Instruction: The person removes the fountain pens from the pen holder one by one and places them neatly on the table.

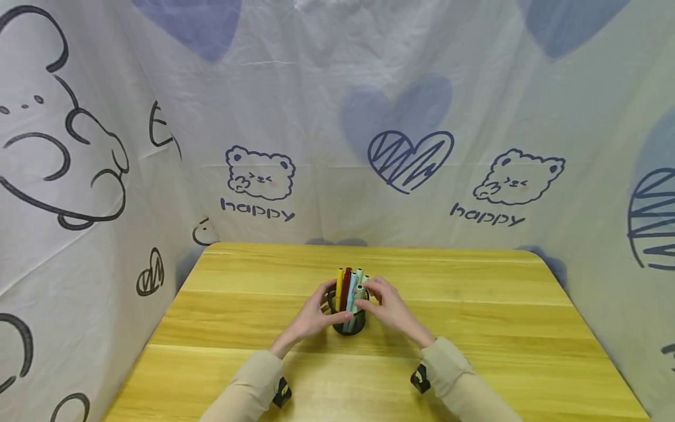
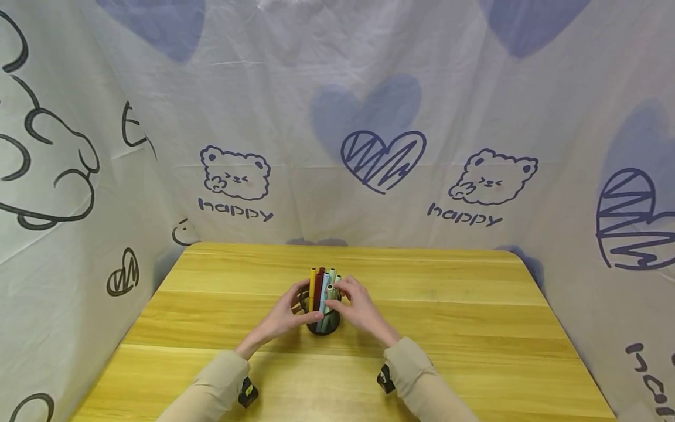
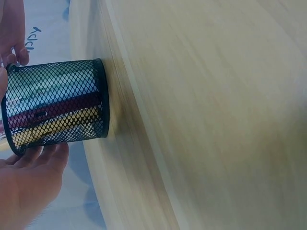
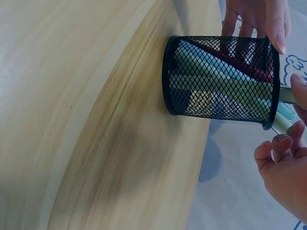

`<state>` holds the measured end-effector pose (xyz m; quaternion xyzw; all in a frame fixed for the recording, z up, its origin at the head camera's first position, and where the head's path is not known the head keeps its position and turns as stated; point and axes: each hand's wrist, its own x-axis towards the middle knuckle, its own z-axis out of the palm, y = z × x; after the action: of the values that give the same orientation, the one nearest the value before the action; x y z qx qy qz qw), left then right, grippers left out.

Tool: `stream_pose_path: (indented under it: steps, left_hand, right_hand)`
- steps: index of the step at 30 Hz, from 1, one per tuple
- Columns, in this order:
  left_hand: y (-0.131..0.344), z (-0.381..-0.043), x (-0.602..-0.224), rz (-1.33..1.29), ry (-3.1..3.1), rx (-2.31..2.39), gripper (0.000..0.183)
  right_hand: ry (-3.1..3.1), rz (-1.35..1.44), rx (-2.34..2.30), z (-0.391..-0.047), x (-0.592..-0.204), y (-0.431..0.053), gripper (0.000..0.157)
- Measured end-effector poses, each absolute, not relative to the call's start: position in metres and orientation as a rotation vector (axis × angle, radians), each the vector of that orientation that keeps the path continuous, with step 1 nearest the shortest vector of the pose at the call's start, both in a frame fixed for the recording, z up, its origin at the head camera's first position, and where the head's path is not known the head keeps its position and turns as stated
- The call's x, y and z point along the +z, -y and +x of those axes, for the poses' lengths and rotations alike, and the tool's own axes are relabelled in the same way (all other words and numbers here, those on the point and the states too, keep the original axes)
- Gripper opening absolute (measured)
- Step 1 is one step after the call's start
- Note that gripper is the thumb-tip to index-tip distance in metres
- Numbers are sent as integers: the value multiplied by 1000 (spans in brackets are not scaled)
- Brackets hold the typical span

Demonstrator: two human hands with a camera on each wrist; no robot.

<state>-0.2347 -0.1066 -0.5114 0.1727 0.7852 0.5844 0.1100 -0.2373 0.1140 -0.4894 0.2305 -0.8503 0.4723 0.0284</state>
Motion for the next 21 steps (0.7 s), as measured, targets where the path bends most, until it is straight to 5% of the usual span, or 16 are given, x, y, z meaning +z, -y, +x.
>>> stream_pose_path:
  steps: [21]
  left_hand:
    - [108,-234,-512,501,-2286,1728,87]
  right_hand:
    - [2558,689,1481,-239,-489,-111,12]
